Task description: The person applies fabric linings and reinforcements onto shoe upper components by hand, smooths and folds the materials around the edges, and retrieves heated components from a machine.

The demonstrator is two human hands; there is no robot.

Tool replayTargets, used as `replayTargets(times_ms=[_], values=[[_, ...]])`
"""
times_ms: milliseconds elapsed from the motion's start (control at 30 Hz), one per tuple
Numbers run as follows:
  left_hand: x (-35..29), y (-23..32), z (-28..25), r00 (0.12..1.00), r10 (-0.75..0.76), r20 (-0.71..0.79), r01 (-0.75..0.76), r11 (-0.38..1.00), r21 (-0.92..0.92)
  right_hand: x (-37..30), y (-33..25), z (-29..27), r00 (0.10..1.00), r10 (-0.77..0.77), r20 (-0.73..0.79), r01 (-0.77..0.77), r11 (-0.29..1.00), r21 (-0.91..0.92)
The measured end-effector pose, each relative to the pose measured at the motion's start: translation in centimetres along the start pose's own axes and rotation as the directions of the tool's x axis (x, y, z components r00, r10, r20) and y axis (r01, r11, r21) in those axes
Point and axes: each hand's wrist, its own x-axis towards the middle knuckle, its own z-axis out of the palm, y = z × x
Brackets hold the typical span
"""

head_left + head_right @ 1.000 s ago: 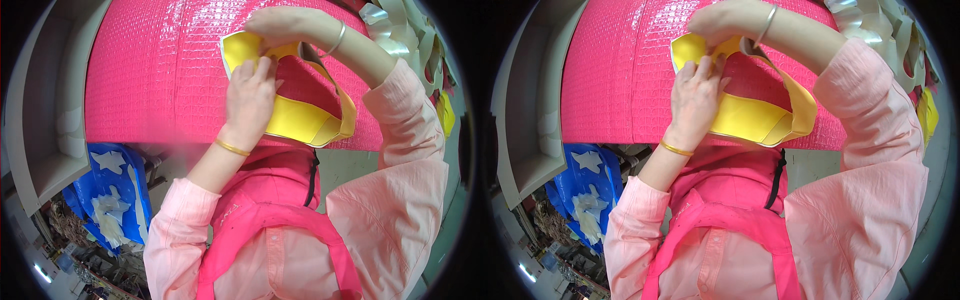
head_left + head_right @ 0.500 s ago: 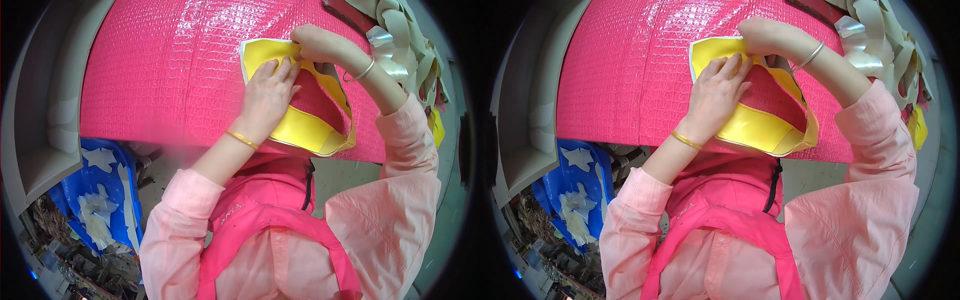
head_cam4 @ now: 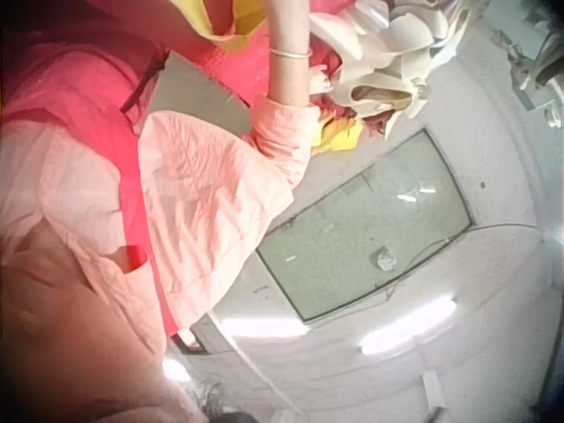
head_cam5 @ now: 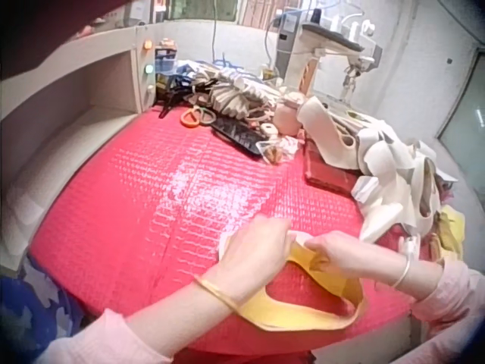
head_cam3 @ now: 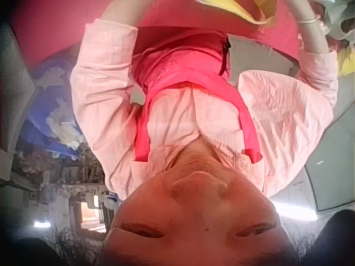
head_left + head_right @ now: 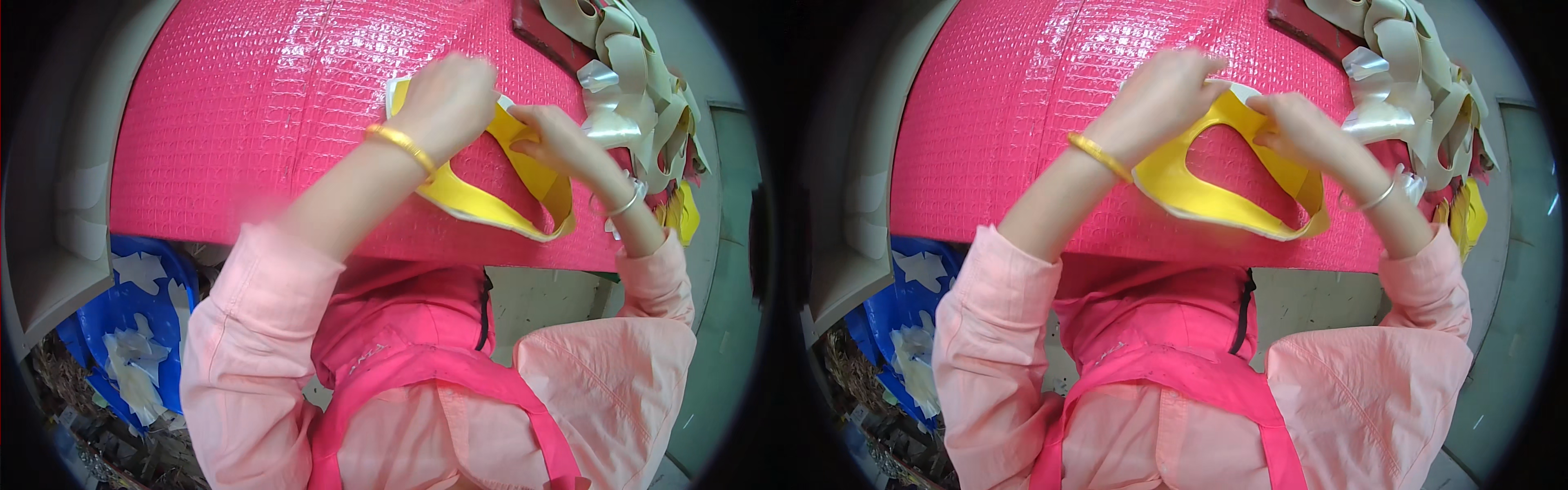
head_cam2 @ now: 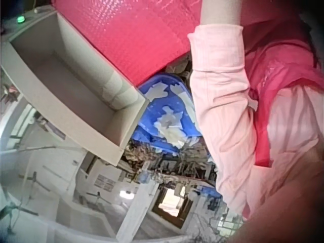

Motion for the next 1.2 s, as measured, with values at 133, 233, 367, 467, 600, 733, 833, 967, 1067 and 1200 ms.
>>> replayTargets(times_ms=[133,233,367,467,600,733,833,967,1067,1200], values=[[5.9,0.4,1.9,0.986,0.148,0.074,-0.131,0.972,-0.198,-1.9,-2.0,1.8,0.960,-0.151,-0.235,0.107,0.976,-0.190],[7.7,-1.4,4.0,0.804,0.281,0.524,-0.047,0.908,-0.416,-2.1,-2.4,2.0,0.930,-0.277,-0.241,0.209,0.939,-0.272],[7.3,-0.8,3.1,0.860,0.146,0.488,-0.005,0.960,-0.279,-3.3,-4.1,2.5,0.919,-0.332,-0.213,0.232,0.892,-0.388],[7.0,-0.6,3.4,0.873,0.072,0.482,0.038,0.976,-0.214,-3.3,-3.3,2.7,0.926,-0.244,-0.287,0.195,0.962,-0.189],[6.7,-1.3,4.2,0.954,0.113,0.278,-0.054,0.976,-0.210,-1.7,-2.2,3.0,0.912,-0.066,-0.406,0.108,0.991,0.082],[5.9,-0.9,3.5,0.968,0.088,0.233,-0.055,0.988,-0.144,-1.6,-2.9,2.7,0.939,-0.031,-0.341,0.091,0.983,0.161],[4.1,-1.4,2.6,0.938,0.078,-0.339,-0.112,0.991,-0.080,-0.4,-3.3,2.1,0.939,0.104,-0.329,-0.012,0.962,0.271],[-6.0,-0.4,2.9,0.972,0.066,-0.227,-0.094,0.989,-0.116,0.4,-1.9,3.1,0.947,0.238,-0.214,-0.150,0.921,0.360],[-8.6,0.1,4.8,0.947,0.123,-0.295,-0.086,0.987,0.134,1.2,-1.7,2.6,0.930,0.194,-0.312,-0.093,0.945,0.313],[-8.4,0.0,4.7,0.959,0.101,-0.264,-0.055,0.983,0.175,2.1,-0.9,2.1,0.946,0.153,-0.286,-0.134,0.987,0.083]])
